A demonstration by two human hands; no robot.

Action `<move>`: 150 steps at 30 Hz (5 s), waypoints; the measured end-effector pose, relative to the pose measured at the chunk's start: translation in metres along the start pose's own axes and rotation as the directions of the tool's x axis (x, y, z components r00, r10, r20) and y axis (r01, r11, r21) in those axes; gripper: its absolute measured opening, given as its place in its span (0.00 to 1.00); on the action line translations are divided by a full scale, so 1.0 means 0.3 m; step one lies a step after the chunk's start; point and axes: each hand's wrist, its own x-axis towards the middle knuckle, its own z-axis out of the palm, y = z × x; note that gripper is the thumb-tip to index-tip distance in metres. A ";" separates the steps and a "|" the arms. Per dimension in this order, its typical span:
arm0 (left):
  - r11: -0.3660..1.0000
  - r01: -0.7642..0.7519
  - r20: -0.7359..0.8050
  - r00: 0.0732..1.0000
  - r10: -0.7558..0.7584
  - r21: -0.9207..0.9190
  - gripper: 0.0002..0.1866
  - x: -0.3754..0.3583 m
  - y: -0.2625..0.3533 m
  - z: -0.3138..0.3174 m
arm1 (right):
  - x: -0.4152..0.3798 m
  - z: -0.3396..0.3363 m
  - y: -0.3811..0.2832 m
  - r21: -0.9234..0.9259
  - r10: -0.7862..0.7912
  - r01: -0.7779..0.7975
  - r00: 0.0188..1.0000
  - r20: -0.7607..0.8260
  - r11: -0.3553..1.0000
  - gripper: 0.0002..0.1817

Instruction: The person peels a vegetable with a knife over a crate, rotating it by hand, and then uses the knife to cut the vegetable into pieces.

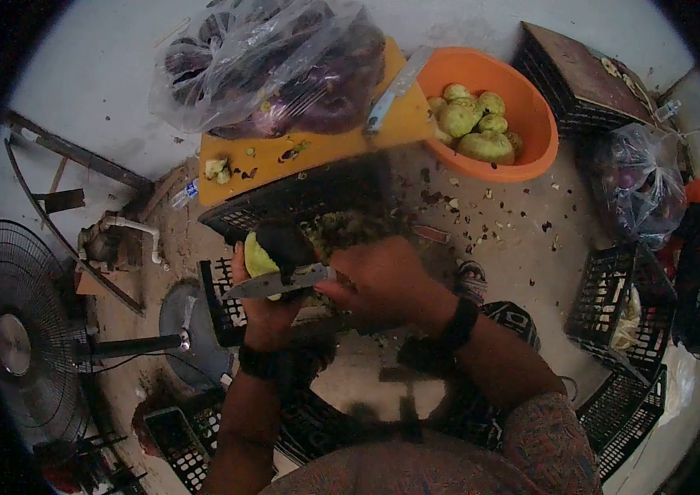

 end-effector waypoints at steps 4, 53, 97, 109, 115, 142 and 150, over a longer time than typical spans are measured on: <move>0.575 -0.433 0.099 0.848 0.520 0.694 0.25 0.004 -0.062 -0.062 | 0.002 0.015 -0.001 -0.023 -0.021 0.021 1.000 -0.008 1.000 0.18; 0.936 -0.008 0.123 0.992 -0.038 0.352 0.21 -0.027 -0.030 0.021 | -0.033 -0.005 0.041 -0.073 -0.032 0.031 0.999 -0.014 0.997 0.17; 0.701 -0.133 0.106 0.991 0.082 0.701 0.21 -0.025 -0.020 0.016 | -0.030 0.000 0.034 -0.041 -0.036 0.035 0.999 -0.010 0.999 0.18; 0.919 0.057 0.009 0.998 -0.066 0.389 0.24 -0.039 0.001 0.040 | -0.034 -0.024 0.041 -0.012 0.048 -0.047 0.997 0.054 0.999 0.18; 0.842 -0.066 0.015 0.998 0.068 0.536 0.25 -0.019 -0.025 0.005 | -0.033 -0.010 0.029 0.066 -0.012 0.010 1.000 0.019 0.998 0.15; 0.990 0.101 -0.129 0.988 -0.089 0.095 0.24 -0.026 -0.003 0.094 | -0.047 0.015 -0.009 0.085 0.029 -0.034 0.998 0.060 0.996 0.16; 0.985 0.097 -0.157 0.985 -0.074 0.144 0.23 0.002 -0.020 0.007 | -0.032 0.017 0.004 0.112 0.239 -0.235 0.971 -0.020 0.965 0.16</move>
